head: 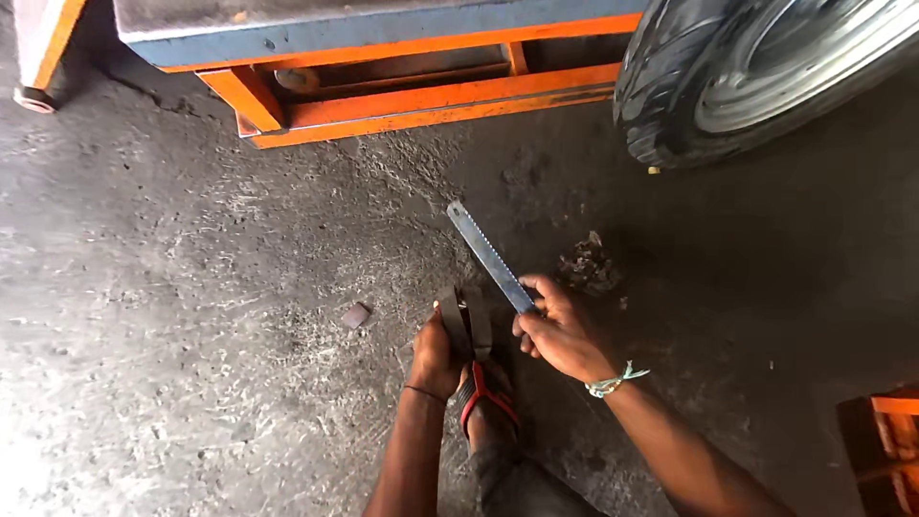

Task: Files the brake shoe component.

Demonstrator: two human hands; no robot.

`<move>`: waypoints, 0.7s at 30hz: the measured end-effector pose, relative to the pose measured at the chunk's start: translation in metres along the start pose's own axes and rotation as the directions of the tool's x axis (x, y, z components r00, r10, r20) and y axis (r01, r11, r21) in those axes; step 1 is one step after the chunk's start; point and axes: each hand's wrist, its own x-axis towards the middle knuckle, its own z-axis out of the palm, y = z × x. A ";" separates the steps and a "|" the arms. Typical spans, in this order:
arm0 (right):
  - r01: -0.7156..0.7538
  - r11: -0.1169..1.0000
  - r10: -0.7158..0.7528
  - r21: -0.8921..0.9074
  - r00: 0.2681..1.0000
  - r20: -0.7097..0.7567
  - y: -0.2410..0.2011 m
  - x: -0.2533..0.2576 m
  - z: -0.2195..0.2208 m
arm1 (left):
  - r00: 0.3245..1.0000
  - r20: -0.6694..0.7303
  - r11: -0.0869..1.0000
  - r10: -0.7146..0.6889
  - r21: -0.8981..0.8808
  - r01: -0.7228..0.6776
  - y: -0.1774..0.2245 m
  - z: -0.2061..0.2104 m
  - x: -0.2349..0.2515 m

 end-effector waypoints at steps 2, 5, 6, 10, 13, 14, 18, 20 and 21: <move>-0.028 0.995 0.033 -0.098 0.998 0.046 0.003 0.008 0.000 | 0.998 0.030 0.999 -0.048 0.011 0.048 -0.002 0.001 0.004; -0.038 0.982 0.050 -0.186 0.997 0.061 0.012 0.015 0.012 | 0.992 0.071 0.995 -0.100 0.015 0.100 -0.010 0.002 0.006; -0.054 0.982 0.064 -0.180 0.997 0.053 0.016 0.015 0.018 | 0.992 0.076 0.995 -0.104 0.016 0.103 -0.013 0.003 0.006; -0.152 0.985 0.150 0.083 0.988 0.025 0.029 0.011 0.028 | 0.998 0.063 0.998 -0.024 0.056 0.020 -0.024 0.002 0.002; -0.175 0.940 0.175 0.293 0.984 0.026 0.032 0.005 0.030 | 0.997 0.077 0.994 0.026 0.106 -0.034 -0.030 -0.003 0.000; -0.153 0.926 0.162 0.345 0.987 0.004 0.033 0.002 0.032 | 0.996 0.084 0.994 0.038 0.103 -0.047 -0.031 -0.005 -0.001; -0.047 0.880 0.113 0.473 0.987 -0.111 0.038 -0.008 0.042 | 0.994 0.089 0.995 0.067 0.074 -0.073 -0.034 -0.011 -0.006; 0.004 0.867 0.085 0.499 0.984 -0.154 0.039 -0.009 0.045 | 0.992 0.100 0.994 0.074 0.070 -0.081 -0.037 -0.013 -0.007; 0.008 0.866 0.083 0.500 0.983 -0.161 0.038 -0.009 0.046 | 0.990 0.115 0.994 0.080 0.069 -0.088 -0.038 -0.015 -0.008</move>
